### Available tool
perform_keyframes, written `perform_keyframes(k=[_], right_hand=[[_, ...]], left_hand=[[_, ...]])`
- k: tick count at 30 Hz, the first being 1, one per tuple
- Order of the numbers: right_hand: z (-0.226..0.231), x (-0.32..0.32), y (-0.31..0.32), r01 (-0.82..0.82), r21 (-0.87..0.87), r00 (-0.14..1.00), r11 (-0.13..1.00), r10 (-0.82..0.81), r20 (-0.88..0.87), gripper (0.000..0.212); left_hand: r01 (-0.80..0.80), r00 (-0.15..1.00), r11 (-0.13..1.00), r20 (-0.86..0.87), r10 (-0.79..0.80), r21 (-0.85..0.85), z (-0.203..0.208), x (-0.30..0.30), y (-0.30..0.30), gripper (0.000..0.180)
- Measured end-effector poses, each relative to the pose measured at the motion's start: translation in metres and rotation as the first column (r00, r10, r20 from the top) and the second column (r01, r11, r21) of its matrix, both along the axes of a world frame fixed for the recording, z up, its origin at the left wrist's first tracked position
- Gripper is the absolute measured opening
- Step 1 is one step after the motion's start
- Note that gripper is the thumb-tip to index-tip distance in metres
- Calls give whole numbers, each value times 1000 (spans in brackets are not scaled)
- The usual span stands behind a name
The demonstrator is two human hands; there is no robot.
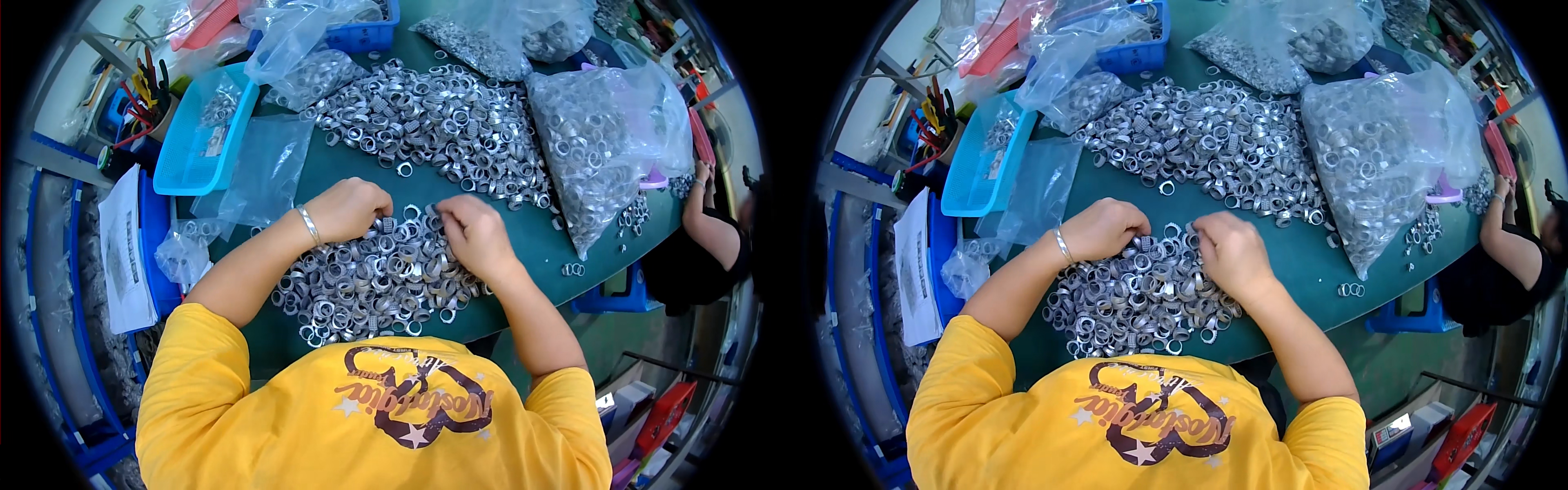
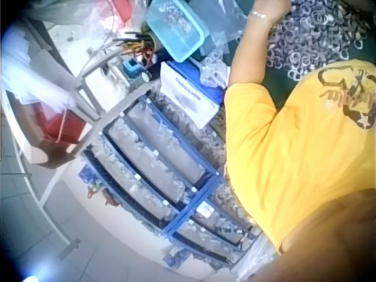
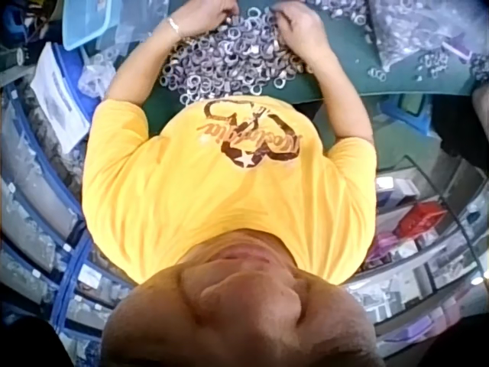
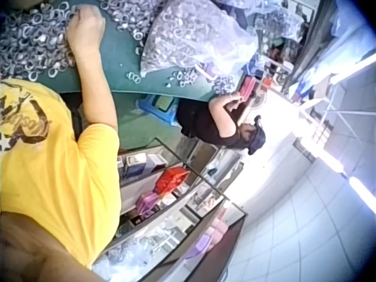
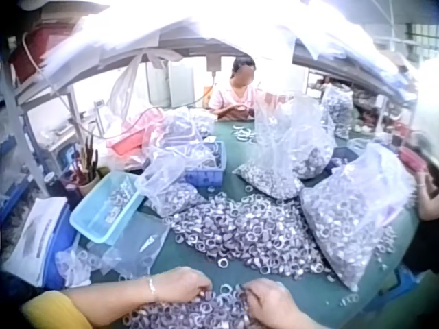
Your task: The person adjusts plastic sheeting above the workbench, handles a plastic bag, and then sorts and compares metal rings from a pile by hand.
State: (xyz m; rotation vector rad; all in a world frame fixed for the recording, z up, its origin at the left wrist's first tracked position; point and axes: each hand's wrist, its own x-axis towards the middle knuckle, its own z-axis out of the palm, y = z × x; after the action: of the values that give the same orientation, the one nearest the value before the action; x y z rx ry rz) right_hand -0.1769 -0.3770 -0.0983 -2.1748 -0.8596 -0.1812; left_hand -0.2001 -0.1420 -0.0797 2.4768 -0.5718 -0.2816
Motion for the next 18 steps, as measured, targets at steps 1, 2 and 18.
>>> perform_keyframes(k=[1,2,18], right_hand=[[2,5,0,57,-13,998,998,-57,19,10],[3,13,1,92,-47,991,995,-87,100,11],[-7,40,8,200,-219,867,955,-68,494,12]], left_hand=[[1,1000,1000,1,-1,0,0,2,0,12],[-9,999,1000,39,9,0,1,5,0,12],[-295,900,955,324,290,-34,-32,32,-23,17]])
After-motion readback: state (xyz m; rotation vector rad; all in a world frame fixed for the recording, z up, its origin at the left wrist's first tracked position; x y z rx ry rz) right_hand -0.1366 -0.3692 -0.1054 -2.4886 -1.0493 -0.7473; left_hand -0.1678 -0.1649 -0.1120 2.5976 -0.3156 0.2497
